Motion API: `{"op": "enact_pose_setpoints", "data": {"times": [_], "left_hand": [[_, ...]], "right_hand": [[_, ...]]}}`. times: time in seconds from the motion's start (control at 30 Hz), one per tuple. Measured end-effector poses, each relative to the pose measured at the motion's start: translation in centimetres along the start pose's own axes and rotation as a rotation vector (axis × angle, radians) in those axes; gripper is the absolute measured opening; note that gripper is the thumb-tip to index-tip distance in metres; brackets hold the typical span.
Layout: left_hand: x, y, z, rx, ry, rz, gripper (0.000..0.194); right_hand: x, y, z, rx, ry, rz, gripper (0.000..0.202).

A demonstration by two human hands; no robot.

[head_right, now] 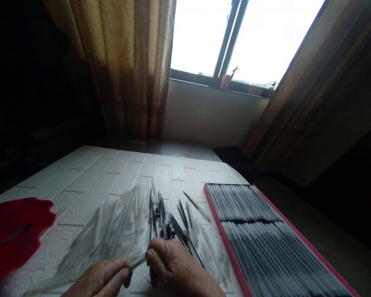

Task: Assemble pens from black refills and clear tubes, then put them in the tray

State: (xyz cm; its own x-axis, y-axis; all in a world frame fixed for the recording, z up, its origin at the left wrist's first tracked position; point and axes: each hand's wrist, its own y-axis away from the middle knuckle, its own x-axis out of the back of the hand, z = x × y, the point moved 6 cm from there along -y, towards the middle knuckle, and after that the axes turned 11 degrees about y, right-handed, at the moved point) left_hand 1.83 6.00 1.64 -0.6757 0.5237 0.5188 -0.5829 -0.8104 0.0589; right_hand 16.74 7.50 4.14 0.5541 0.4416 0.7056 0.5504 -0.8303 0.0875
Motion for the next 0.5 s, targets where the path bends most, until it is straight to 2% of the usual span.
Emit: {"op": "enact_pose_setpoints", "data": {"times": [0.17,0.27,0.4,0.5], "left_hand": [[0.5,-0.2,0.7,0.018,0.117,0.006,0.037],[0.4,-0.4,0.9,0.062,0.232,-0.012,0.050],[0.2,-0.6,0.2,0.108,0.319,0.006,0.071],[0.2,-0.7,-0.4,0.103,0.314,0.021,0.078]], "right_hand": [[0.7,0.2,-0.5,0.007,0.046,0.077,0.043],[1.7,0.5,0.0,-0.003,-0.003,0.137,0.042],[3.6,0.6,2.0,-0.034,-0.276,0.337,0.044],[4.1,0.4,3.0,-0.045,-0.580,0.443,0.048]]}}
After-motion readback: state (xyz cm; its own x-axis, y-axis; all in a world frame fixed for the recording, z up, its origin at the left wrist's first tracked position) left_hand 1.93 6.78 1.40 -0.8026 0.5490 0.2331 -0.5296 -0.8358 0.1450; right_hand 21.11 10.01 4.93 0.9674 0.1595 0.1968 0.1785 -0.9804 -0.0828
